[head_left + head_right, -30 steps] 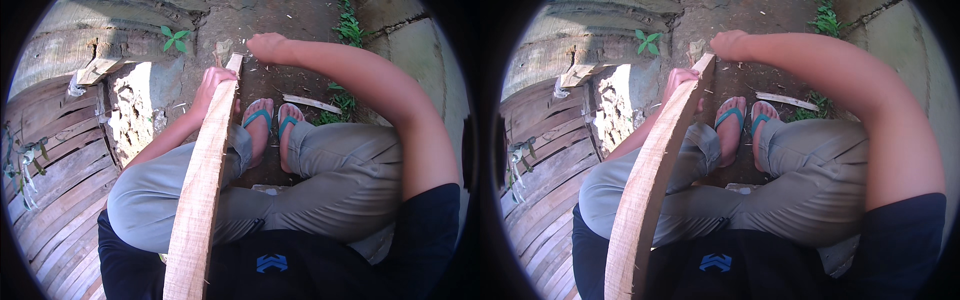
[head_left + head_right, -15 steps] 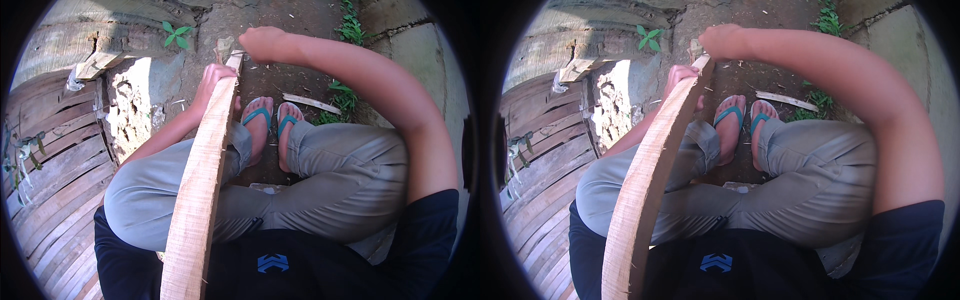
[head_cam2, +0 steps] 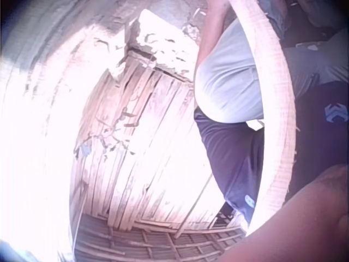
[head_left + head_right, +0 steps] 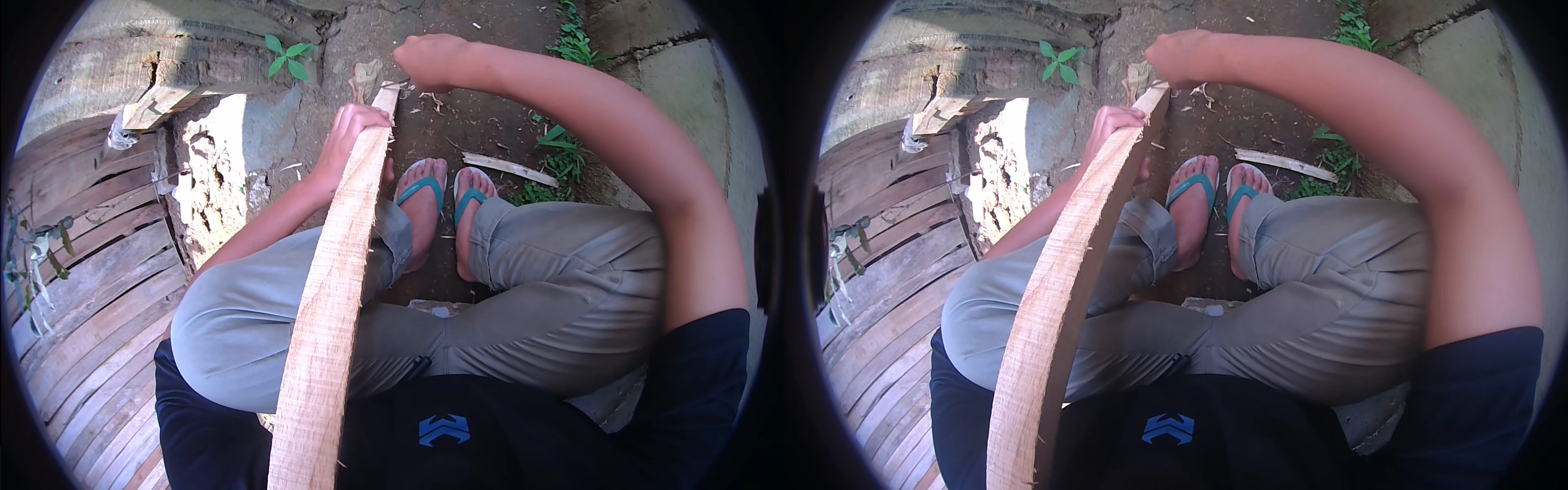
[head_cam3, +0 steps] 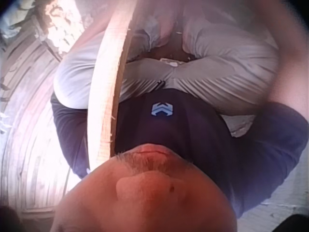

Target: The person sits on the ground and uses a knife to shave thin strips from a long piece of wood held between their legs. They repeatedly pull the knife along the wood's length to remove bark and smooth the surface.

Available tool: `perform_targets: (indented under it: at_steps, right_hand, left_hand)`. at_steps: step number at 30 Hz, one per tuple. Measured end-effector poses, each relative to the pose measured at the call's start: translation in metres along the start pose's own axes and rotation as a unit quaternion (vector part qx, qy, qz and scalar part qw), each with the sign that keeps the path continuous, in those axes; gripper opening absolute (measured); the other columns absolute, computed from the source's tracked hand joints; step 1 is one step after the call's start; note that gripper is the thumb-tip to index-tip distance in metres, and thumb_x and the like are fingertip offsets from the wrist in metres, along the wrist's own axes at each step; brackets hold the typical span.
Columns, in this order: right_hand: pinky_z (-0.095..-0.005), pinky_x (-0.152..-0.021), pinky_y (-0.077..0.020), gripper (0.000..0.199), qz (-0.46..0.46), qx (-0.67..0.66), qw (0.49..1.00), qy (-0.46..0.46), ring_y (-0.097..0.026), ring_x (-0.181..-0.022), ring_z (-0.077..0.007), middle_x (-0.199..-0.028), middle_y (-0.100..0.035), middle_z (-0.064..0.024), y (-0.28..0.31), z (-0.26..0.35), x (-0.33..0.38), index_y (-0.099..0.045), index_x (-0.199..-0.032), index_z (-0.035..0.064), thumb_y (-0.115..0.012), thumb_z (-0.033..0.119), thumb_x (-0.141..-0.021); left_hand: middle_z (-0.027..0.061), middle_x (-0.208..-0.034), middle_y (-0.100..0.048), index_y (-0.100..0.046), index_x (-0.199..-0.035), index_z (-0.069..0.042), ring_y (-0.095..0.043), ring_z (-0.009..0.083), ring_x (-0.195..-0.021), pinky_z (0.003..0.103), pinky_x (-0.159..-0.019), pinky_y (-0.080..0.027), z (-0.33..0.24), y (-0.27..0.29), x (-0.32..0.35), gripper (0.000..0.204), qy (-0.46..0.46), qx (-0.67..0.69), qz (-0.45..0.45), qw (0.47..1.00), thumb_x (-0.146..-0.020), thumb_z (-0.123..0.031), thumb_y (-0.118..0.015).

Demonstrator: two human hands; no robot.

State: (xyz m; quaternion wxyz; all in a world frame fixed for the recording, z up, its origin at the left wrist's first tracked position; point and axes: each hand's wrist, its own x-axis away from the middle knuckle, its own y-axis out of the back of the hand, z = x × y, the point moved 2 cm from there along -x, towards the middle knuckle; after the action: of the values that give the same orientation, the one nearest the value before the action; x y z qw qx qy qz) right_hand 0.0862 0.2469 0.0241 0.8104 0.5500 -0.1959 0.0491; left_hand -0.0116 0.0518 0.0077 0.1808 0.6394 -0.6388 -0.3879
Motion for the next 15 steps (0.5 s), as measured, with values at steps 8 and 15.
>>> perform_targets:
  at_steps: [8, 15]
  right_hand:
    - [-0.0458, -0.084, -0.055, 0.019, -0.061, -0.014, 0.998, 0.02, -0.069, -0.097, -0.038, -0.099, -0.069, -0.0243, 0.015, -0.001, 0.004, -0.069, -0.095, -0.0021, -0.06, 0.002, -0.078]
    - [-0.0419, -0.072, -0.0587, 0.01, -0.121, 0.043, 0.989, 0.076, -0.072, -0.088, -0.0353, -0.09, -0.071, -0.02, 0.001, 0.011, 0.011, -0.069, -0.086, 0.001, -0.064, 0.004, -0.078]
  left_hand:
    - [0.0134, -0.107, -0.055, -0.051, -0.115, -0.008, -0.053, 0.0335, -0.105, 0.042, -0.094, -0.042, -0.004, 0.001, -0.003, 0.055, -0.001, -0.004, 0.004, 1.0, -0.067, -0.011, -0.077]
    - [0.0135, -0.107, -0.055, -0.051, -0.114, -0.009, -0.053, 0.0335, -0.104, 0.043, -0.093, -0.042, 0.001, -0.004, 0.0, 0.055, -0.008, -0.007, -0.023, 1.0, -0.065, -0.011, -0.077]
